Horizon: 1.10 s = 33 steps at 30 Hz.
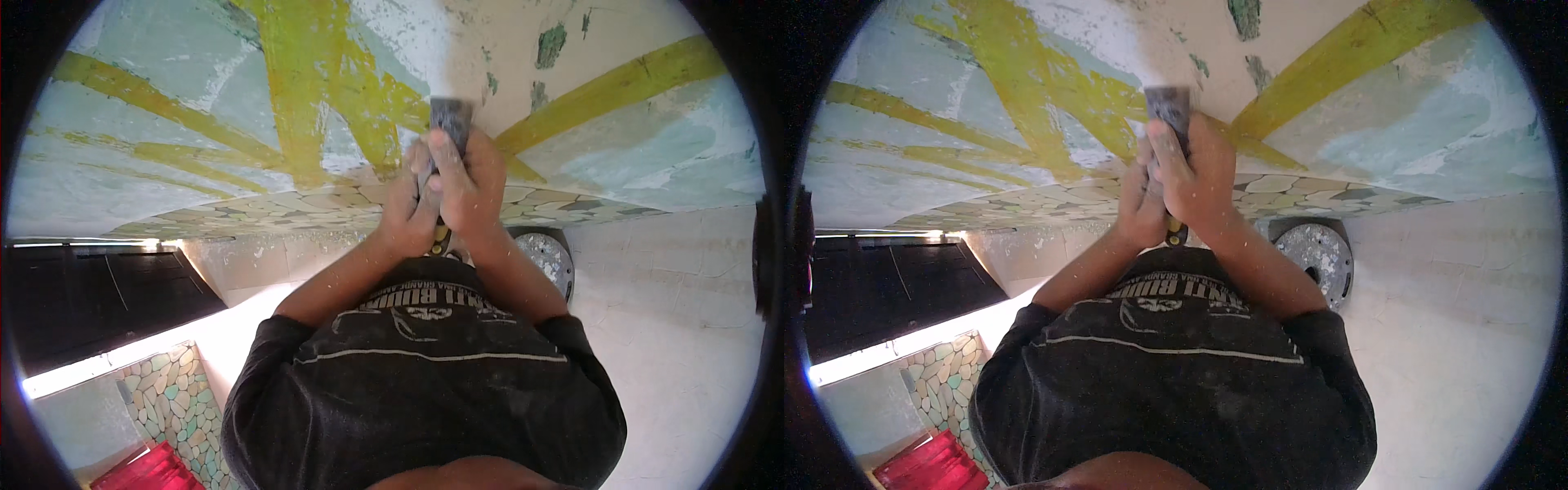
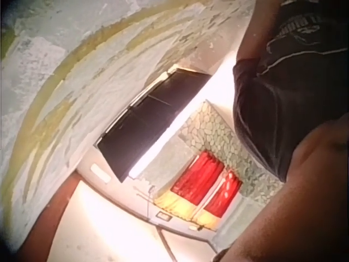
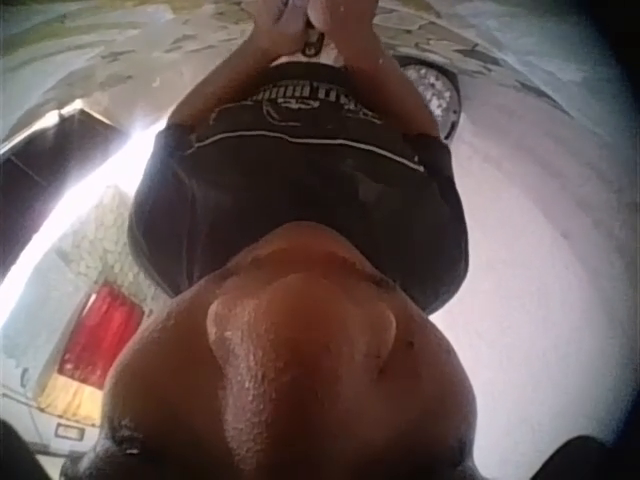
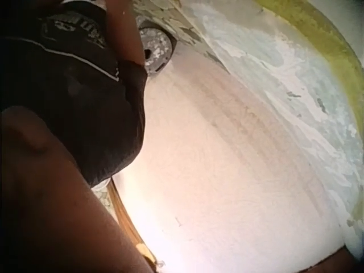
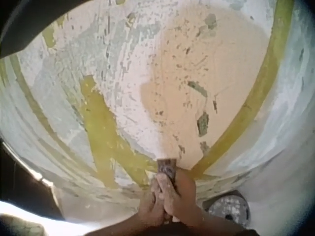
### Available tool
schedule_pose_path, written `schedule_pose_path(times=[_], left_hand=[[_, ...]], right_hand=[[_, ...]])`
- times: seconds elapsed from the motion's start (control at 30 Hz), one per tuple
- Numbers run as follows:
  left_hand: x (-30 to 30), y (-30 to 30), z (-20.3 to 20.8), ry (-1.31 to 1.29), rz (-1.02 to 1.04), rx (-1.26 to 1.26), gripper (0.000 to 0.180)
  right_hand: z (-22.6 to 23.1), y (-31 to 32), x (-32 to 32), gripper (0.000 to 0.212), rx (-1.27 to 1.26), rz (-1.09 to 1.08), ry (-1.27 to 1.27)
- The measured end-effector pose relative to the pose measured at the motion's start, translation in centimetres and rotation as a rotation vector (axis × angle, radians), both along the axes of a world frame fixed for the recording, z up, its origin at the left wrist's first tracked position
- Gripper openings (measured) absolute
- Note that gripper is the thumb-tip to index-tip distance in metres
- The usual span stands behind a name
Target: Scraping paint or plaster from a ceiling using a putty knife and sandpaper.
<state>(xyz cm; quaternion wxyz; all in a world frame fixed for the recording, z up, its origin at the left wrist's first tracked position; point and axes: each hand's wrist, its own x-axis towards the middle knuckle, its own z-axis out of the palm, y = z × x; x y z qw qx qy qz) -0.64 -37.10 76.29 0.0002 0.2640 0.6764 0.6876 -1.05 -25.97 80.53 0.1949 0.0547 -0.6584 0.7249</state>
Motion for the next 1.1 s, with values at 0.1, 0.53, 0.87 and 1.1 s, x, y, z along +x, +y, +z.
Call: schedule_pose_path(times=[0.1,0.53,0.87,1.1], left_hand=[[-0.3,0.0,-0.2,-0.009,-0.025,0.053,0.043],[0.4,-0.5,-0.5,0.130,0.086,-0.011,0.035],[-0.1,-1.5,-1.2,0.070,0.049,-0.034,0.037],[-0.9,-1.9,2.6,0.084,0.023,-0.067,0.044]], right_hand=[[-0.4,0.1,-0.3,0.030,0.041,-0.007,0.054],[-2.0,-0.9,0.3,0.027,-0.067,0.002,-0.047],[-1.6,-2.2,0.4,0.024,-0.177,0.023,-0.011],[0.6,-1.8,-0.9,0.023,-0.132,0.045,0.116]])
